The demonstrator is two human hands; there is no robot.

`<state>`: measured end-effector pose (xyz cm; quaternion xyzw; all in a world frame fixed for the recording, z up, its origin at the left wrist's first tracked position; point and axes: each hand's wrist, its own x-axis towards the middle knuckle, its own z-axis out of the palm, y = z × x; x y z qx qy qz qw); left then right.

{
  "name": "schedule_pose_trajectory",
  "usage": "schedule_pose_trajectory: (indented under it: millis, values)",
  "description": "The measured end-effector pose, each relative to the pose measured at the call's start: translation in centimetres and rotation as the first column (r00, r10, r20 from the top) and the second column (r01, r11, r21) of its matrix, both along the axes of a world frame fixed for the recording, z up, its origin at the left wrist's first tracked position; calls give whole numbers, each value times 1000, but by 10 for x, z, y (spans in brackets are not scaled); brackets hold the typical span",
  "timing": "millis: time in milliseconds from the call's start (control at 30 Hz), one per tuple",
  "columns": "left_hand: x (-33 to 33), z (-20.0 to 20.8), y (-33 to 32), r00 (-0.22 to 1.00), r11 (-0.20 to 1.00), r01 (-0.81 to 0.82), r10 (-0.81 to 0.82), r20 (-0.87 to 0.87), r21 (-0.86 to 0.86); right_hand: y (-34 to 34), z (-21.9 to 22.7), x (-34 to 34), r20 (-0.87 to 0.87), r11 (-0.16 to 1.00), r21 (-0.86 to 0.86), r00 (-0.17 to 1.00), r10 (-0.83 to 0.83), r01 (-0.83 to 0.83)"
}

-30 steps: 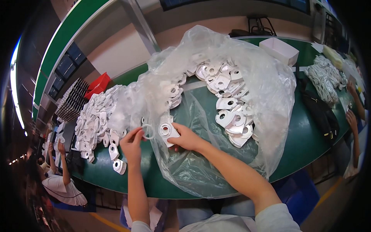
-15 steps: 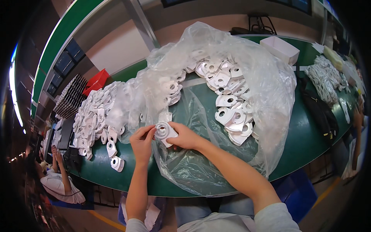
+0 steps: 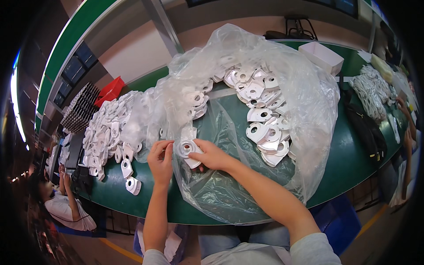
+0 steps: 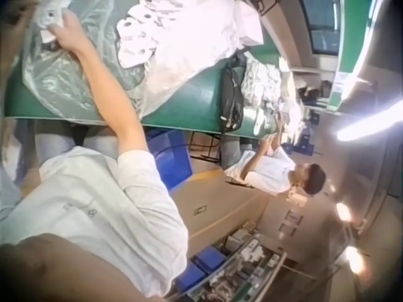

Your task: Assembling small white plastic parts by inserting colored rings into a base on a factory assembly line.

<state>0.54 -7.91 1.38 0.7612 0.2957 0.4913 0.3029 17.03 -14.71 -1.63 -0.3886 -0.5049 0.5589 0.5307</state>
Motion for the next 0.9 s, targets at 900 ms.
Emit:
schedule_pose_trajectory:
  millis: [900]
  values:
    - [2,-14,1,961,814,270,-199,191,-514,-4,3,-8,27,981,29,980,-195,194]
